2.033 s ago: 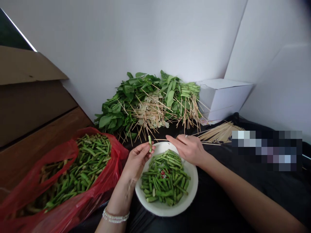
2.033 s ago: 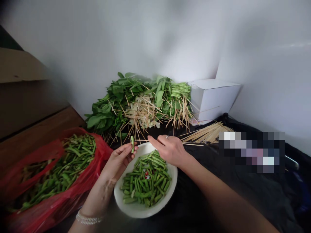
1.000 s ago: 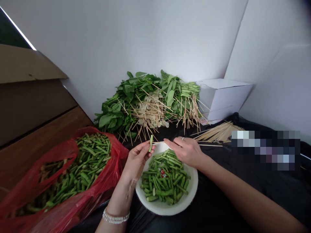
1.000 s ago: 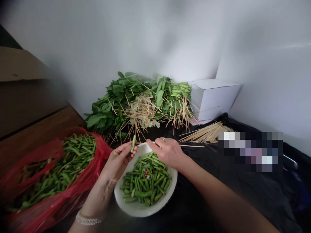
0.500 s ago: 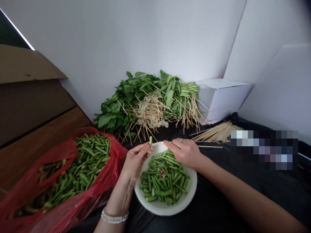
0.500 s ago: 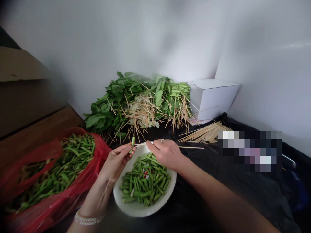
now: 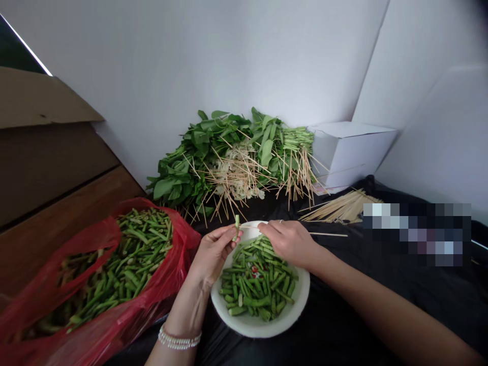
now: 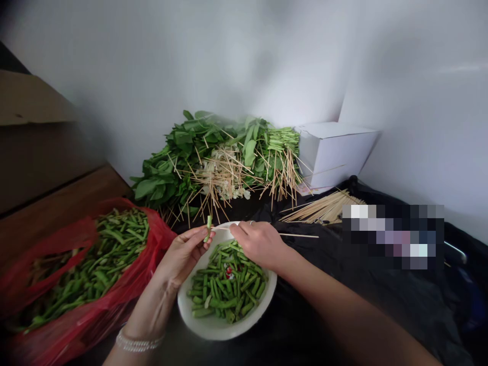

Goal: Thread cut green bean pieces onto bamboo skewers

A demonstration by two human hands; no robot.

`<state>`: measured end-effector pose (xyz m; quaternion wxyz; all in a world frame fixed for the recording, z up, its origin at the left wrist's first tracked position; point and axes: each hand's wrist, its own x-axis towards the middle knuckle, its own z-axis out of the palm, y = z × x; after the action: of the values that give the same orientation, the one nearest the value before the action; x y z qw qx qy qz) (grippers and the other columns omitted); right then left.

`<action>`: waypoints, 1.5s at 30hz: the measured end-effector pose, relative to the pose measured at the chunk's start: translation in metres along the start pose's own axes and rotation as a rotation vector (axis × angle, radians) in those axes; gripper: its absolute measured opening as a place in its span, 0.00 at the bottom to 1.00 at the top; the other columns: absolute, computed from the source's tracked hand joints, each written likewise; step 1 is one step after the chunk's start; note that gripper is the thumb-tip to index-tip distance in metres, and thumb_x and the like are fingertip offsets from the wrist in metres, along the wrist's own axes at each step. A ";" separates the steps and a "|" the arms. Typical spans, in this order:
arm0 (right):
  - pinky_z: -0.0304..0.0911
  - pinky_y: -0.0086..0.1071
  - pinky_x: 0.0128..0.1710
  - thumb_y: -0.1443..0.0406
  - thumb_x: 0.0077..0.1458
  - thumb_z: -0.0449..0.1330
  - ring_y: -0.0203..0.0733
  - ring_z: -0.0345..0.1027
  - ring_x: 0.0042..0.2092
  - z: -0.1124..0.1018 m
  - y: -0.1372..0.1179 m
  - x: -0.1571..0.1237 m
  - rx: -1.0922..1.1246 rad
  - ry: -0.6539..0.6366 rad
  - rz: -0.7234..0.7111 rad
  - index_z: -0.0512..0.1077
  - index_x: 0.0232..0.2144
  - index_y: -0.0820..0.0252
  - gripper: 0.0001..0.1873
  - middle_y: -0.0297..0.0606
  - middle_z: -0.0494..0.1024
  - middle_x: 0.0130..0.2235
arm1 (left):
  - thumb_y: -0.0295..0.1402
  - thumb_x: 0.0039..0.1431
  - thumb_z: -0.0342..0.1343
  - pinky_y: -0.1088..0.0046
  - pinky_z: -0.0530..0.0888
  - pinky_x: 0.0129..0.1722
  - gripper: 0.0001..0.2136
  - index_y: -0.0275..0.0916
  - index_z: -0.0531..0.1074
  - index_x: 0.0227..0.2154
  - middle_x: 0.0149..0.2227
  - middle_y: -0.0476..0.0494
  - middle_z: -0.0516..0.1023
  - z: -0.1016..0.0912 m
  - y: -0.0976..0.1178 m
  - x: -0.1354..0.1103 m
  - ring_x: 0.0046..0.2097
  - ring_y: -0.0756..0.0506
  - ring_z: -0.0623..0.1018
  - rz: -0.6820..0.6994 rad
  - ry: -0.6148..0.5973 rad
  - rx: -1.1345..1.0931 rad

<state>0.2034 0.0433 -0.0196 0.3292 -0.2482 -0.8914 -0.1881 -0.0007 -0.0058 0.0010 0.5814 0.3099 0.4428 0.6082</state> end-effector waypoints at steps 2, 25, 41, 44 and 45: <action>0.52 0.32 0.28 0.74 0.59 0.49 0.37 0.63 0.29 -0.001 -0.002 0.001 0.013 -0.021 0.008 0.69 0.40 0.62 0.11 0.33 0.70 0.28 | 0.31 0.38 0.73 0.84 0.72 0.29 0.13 0.32 0.82 0.29 0.28 0.44 0.82 0.001 0.000 0.000 0.28 0.55 0.75 -0.013 -0.009 0.005; 0.58 0.32 0.36 0.73 0.62 0.46 0.39 0.62 0.34 -0.008 0.015 0.006 0.020 0.109 0.147 0.73 0.37 0.64 0.15 0.38 0.70 0.29 | 0.30 0.48 0.65 0.73 0.70 0.35 0.05 0.43 0.82 0.31 0.32 0.45 0.79 -0.004 -0.004 -0.015 0.34 0.45 0.75 0.236 -0.586 1.049; 0.57 0.32 0.34 0.72 0.63 0.46 0.38 0.63 0.33 -0.002 0.016 0.005 0.030 0.097 0.152 0.74 0.37 0.64 0.15 0.37 0.71 0.29 | 0.33 0.52 0.63 0.73 0.70 0.34 0.05 0.38 0.77 0.31 0.30 0.45 0.78 -0.001 0.000 -0.011 0.33 0.46 0.75 0.229 -0.314 0.885; 0.57 0.31 0.34 0.72 0.63 0.47 0.37 0.64 0.33 -0.003 0.016 0.004 0.059 0.120 0.149 0.74 0.38 0.64 0.15 0.38 0.73 0.30 | 0.33 0.48 0.66 0.74 0.71 0.32 0.09 0.37 0.74 0.30 0.29 0.46 0.78 -0.001 0.001 -0.007 0.31 0.47 0.77 0.210 -0.191 0.605; 0.57 0.31 0.33 0.73 0.62 0.47 0.37 0.64 0.33 -0.003 0.015 0.004 0.068 0.118 0.142 0.74 0.38 0.64 0.15 0.37 0.73 0.30 | 0.33 0.46 0.68 0.75 0.71 0.32 0.10 0.38 0.73 0.30 0.28 0.47 0.78 -0.002 0.001 -0.006 0.30 0.48 0.77 0.205 -0.142 0.523</action>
<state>0.2110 0.0551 -0.0126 0.4021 -0.2880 -0.8564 -0.1482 -0.0019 -0.0119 0.0023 0.4468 0.5344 0.5089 0.5058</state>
